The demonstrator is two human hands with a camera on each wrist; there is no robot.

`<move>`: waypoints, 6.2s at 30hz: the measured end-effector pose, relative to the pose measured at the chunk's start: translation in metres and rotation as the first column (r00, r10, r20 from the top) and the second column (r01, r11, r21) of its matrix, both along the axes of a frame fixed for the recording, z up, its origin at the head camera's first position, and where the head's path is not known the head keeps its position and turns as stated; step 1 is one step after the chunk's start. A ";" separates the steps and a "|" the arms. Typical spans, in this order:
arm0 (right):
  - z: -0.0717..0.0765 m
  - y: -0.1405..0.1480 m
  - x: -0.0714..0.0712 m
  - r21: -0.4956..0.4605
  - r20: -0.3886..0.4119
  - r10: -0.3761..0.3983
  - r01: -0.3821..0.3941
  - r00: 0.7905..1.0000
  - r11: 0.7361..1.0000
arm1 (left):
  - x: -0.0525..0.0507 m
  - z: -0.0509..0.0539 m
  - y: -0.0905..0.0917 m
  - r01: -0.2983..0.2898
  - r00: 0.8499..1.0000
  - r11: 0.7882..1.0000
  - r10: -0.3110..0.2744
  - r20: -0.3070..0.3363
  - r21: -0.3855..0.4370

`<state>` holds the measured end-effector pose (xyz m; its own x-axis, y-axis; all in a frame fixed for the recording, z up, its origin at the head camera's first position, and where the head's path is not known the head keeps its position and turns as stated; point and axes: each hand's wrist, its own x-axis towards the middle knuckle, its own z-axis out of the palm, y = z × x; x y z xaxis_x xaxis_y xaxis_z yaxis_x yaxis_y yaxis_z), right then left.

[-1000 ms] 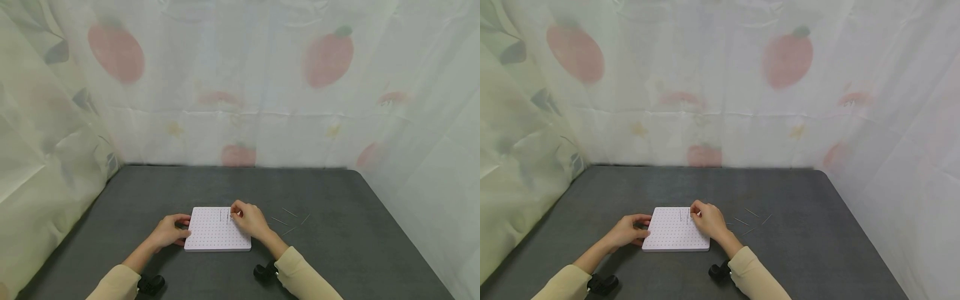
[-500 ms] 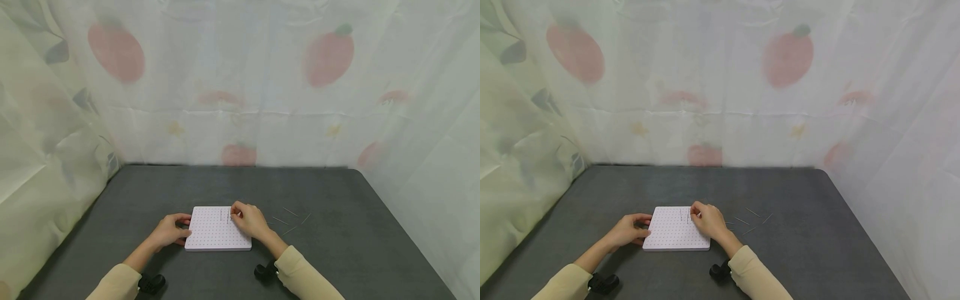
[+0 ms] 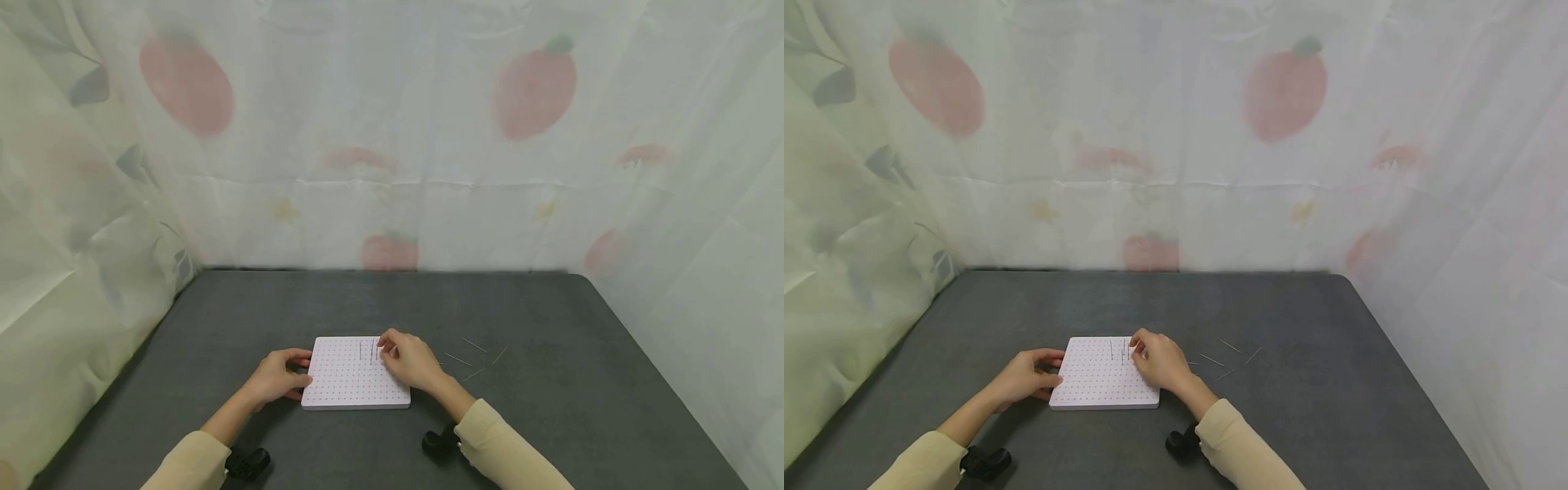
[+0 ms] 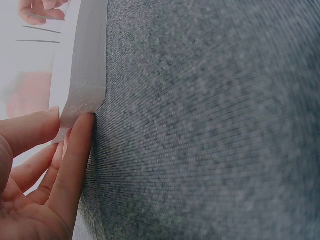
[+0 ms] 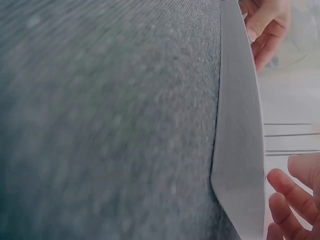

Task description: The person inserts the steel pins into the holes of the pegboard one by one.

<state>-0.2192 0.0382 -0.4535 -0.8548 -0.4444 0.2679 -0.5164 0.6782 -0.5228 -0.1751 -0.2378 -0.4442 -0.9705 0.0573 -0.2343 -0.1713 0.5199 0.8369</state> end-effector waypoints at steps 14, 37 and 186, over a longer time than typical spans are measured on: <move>0.010 0.033 0.000 -0.047 0.010 0.083 -0.083 0.996 0.995 | 0.000 0.000 -0.002 0.002 1.000 1.000 -0.002 -0.002 0.001; 0.025 0.104 -0.001 -0.093 0.042 0.121 -0.117 0.992 0.989 | 0.001 0.001 -0.004 -0.005 1.000 1.000 0.005 0.005 -0.001; 0.017 0.061 -0.006 -0.166 0.014 0.153 -0.149 0.988 0.975 | 0.002 0.003 -0.004 0.021 1.000 1.000 -0.021 -0.008 -0.002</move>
<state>-0.2250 0.0992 -0.4361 -0.7892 -0.5205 0.3259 -0.5905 0.4972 -0.6357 -0.1735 -0.2423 -0.4416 -0.9709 0.0770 -0.2266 -0.1538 0.5248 0.8372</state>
